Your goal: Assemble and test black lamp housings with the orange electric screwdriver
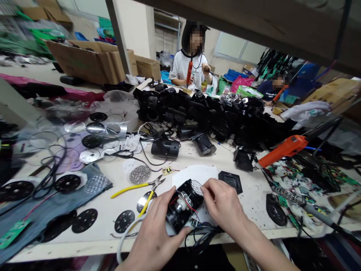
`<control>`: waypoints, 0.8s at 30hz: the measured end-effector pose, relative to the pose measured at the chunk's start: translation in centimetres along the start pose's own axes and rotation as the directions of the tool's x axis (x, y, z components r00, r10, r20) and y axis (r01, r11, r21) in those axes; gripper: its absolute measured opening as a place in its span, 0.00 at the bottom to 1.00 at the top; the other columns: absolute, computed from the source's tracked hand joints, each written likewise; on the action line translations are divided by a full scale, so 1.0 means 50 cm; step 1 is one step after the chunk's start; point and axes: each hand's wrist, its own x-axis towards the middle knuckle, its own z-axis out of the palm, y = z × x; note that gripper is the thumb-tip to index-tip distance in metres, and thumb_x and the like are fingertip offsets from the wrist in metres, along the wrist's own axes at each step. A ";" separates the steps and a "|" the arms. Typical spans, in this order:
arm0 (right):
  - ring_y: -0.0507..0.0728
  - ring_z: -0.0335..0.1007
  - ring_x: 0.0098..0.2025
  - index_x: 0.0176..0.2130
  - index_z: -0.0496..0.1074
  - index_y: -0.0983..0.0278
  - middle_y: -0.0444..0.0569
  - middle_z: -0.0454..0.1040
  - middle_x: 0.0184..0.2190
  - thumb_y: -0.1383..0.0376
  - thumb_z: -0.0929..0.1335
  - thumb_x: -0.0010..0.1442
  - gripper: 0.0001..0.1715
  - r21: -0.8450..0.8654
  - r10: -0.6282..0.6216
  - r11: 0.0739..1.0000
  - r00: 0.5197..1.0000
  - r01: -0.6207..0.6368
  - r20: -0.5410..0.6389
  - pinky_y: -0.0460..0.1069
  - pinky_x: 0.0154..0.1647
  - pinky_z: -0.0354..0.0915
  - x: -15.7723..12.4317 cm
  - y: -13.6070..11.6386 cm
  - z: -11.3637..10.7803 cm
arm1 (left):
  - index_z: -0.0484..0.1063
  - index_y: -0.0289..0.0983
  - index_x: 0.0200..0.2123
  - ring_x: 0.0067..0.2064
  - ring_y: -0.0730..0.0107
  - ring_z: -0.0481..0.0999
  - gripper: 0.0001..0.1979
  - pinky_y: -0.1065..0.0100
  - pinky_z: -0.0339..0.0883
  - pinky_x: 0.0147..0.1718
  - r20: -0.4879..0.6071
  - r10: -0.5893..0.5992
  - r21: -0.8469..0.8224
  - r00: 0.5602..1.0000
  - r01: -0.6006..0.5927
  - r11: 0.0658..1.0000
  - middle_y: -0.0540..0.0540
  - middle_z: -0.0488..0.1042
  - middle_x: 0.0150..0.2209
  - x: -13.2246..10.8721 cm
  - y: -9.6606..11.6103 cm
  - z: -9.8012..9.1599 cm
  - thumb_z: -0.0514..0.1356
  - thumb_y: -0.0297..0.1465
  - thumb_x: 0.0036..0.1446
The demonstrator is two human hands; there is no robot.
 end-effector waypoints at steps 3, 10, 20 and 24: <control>0.56 0.64 0.28 0.29 0.61 0.63 0.47 0.68 0.25 0.71 0.59 0.63 0.11 -0.022 -0.003 1.000 1.000 0.003 0.001 0.49 0.31 0.56 0.002 -0.002 0.003 | 0.47 0.40 0.63 0.57 0.51 0.68 0.41 0.53 0.67 0.53 0.013 -0.007 0.001 1.000 0.007 1.000 0.37 0.66 0.57 0.000 0.000 0.000 0.64 0.41 0.52; 0.56 0.63 0.26 0.28 0.60 0.62 0.47 0.68 0.24 0.71 0.59 0.62 0.11 -0.081 -0.001 0.997 1.000 0.002 0.009 0.50 0.30 0.55 0.006 -0.003 0.009 | 0.47 0.41 0.63 0.57 0.51 0.68 0.42 0.53 0.67 0.54 0.011 -0.002 -0.012 1.000 0.002 1.000 0.38 0.66 0.57 -0.003 -0.004 0.001 0.65 0.40 0.51; 0.56 0.65 0.29 0.28 0.65 0.62 0.47 0.70 0.26 0.61 0.62 0.62 0.12 0.127 0.220 0.959 0.950 -0.252 0.222 0.50 0.32 0.56 0.042 0.000 -0.010 | 0.51 0.39 0.62 0.57 0.50 0.68 0.40 0.52 0.66 0.54 -0.031 -0.034 -0.027 0.999 0.033 0.999 0.37 0.67 0.57 -0.002 -0.005 0.001 0.64 0.43 0.52; 0.60 0.69 0.40 0.40 0.70 0.63 0.53 0.73 0.38 0.41 0.60 0.59 0.30 0.519 0.414 0.656 0.836 -0.548 0.359 0.52 0.39 0.62 0.070 0.009 -0.013 | 0.50 0.40 0.65 0.59 0.50 0.66 0.38 0.52 0.60 0.58 -0.117 0.084 -0.032 0.990 -0.088 0.996 0.37 0.66 0.58 -0.001 0.000 -0.007 0.63 0.38 0.54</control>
